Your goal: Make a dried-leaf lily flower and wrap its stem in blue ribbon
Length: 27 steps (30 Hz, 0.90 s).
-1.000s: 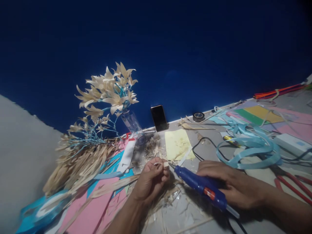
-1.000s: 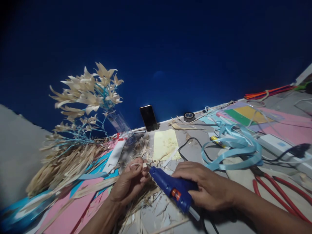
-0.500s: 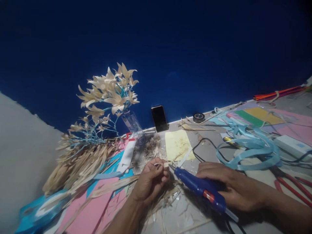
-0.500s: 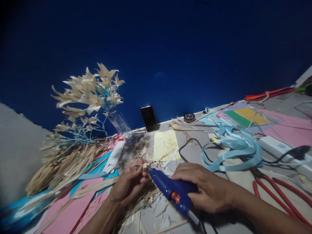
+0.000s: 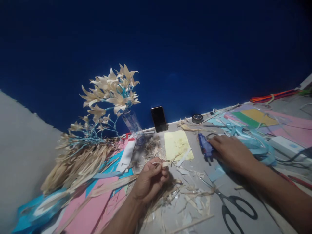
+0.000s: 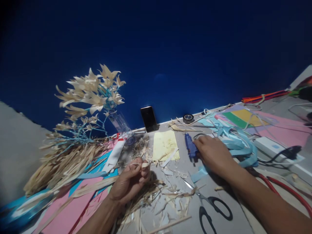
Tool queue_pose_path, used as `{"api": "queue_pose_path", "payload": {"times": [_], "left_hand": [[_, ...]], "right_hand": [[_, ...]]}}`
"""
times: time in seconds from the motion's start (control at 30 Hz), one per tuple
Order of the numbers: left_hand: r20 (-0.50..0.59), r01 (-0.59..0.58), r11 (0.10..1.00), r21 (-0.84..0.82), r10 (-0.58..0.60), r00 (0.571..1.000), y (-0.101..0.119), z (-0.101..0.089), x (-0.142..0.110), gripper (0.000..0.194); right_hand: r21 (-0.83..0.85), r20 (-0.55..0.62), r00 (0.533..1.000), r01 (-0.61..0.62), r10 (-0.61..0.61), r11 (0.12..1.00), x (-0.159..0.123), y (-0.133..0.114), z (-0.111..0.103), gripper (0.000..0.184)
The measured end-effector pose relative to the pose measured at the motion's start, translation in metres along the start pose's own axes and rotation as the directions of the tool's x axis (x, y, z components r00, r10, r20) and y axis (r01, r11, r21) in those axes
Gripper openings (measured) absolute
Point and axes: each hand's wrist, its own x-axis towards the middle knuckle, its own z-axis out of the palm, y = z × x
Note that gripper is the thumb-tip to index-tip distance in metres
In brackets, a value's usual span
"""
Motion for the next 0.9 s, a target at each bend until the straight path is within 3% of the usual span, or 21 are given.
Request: {"api": "queue_pose_path", "payload": {"times": [0.07,0.27,0.37,0.43,0.5,0.57,0.67,0.77,0.83,0.9], "left_hand": [[-0.025,0.002,1.0,0.007,-0.002,1.0,0.0,-0.001,0.001,0.025],[-0.123,-0.018,0.999,0.029,0.021,0.992,-0.001,0.001,0.004,0.032],[-0.157,-0.034,0.998,0.054,0.042,0.987,-0.002,0.004,0.003,0.036],[-0.186,-0.061,0.994,0.095,0.078,0.979,-0.003,0.006,0.003,0.037],[-0.211,-0.089,0.986,0.143,0.118,0.97,-0.005,0.009,0.003,0.038],[-0.22,-0.11,0.977,0.183,0.15,0.964,-0.008,0.011,0.002,0.039],[-0.204,-0.139,0.964,0.225,0.187,0.961,-0.013,0.014,0.0,0.036],[-0.171,-0.16,0.955,0.251,0.207,0.963,-0.017,0.015,-0.002,0.03],[-0.153,-0.173,0.947,0.271,0.22,0.963,-0.019,0.013,-0.003,0.027],[-0.144,-0.192,0.93,0.312,0.247,0.958,-0.019,0.009,-0.003,0.025]], "right_hand": [[0.022,-0.045,0.999,-0.024,0.025,0.999,0.004,0.013,0.001,0.035],[0.352,-0.009,0.963,0.255,-0.269,0.901,0.004,0.009,0.009,0.05],[0.387,-0.02,0.948,0.301,-0.319,0.871,0.002,0.007,0.015,0.056],[0.351,-0.098,0.95,0.31,-0.295,0.883,0.0,0.003,0.013,0.056],[0.291,-0.226,0.941,0.312,-0.252,0.904,-0.001,-0.01,0.003,0.038],[0.232,-0.363,0.899,0.343,-0.246,0.91,-0.002,-0.036,-0.014,0.018],[0.105,-0.485,0.795,0.466,-0.364,0.878,-0.002,-0.084,-0.037,0.024],[-0.037,-0.546,0.703,0.523,-0.455,0.851,0.001,-0.118,-0.046,0.026],[-0.066,-0.56,0.687,0.52,-0.463,0.851,0.004,-0.127,-0.047,0.025],[-0.048,-0.545,0.71,0.506,-0.447,0.861,0.006,-0.13,-0.045,0.024]]}}
